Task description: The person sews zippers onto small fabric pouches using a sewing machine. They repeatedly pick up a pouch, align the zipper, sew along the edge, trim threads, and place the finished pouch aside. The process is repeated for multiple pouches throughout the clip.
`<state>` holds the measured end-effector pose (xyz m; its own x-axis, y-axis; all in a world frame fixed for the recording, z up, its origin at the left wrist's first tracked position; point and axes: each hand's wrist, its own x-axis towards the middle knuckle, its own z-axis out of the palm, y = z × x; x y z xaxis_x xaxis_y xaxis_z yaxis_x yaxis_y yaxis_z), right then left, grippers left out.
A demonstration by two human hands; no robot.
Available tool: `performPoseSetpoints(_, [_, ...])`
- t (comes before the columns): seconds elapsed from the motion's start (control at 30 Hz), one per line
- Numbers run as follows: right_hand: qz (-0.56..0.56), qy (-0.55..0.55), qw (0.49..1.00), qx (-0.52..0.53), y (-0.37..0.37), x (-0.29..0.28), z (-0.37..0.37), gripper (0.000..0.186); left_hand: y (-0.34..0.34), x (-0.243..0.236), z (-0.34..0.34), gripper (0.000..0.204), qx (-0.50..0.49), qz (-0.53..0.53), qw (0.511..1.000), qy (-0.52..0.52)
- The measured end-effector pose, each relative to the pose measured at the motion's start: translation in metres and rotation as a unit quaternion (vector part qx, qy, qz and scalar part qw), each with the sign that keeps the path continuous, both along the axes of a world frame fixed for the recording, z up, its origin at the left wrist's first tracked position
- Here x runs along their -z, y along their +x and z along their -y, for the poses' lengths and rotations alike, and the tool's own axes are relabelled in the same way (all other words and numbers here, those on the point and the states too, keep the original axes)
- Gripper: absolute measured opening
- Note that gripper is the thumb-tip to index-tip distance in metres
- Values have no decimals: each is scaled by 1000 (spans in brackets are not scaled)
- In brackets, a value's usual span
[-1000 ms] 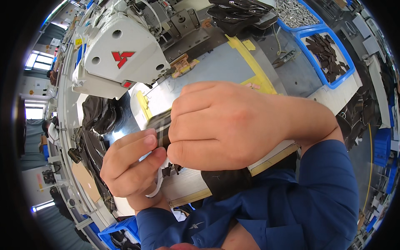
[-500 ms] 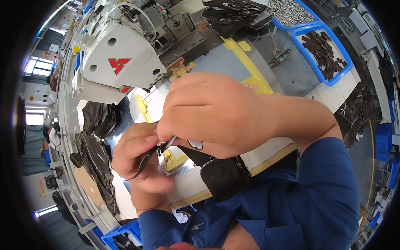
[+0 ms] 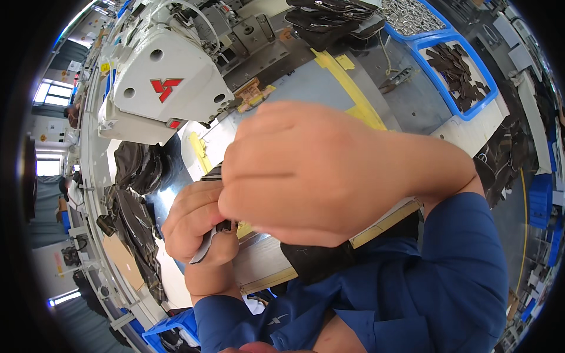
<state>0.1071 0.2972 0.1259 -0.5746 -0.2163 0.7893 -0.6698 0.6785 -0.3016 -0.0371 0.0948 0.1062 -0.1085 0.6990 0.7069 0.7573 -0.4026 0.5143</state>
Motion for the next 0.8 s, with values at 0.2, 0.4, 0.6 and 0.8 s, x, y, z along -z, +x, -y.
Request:
performPoseSetpoints(0.2, [-92, 89, 991, 43, -1, 8, 9, 16, 5, 4, -4, 20, -32, -50, 998, 7])
performPoseSetpoints(0.4, [-106, 112, 986, 67, -2, 6, 7, 18, 2, 12, -12, 23, -29, -64, 997, 30])
performPoseSetpoints(0.6, [-62, 99, 992, 40, -3, 8, 2, 16, 3, 18, -14, 29, -40, -17, 999, 7])
performPoseSetpoints(0.8, [212, -144, 966, 44, -16, 12, -15, 18, -9, 37, -25, 17, -119, 45, 991, -43])
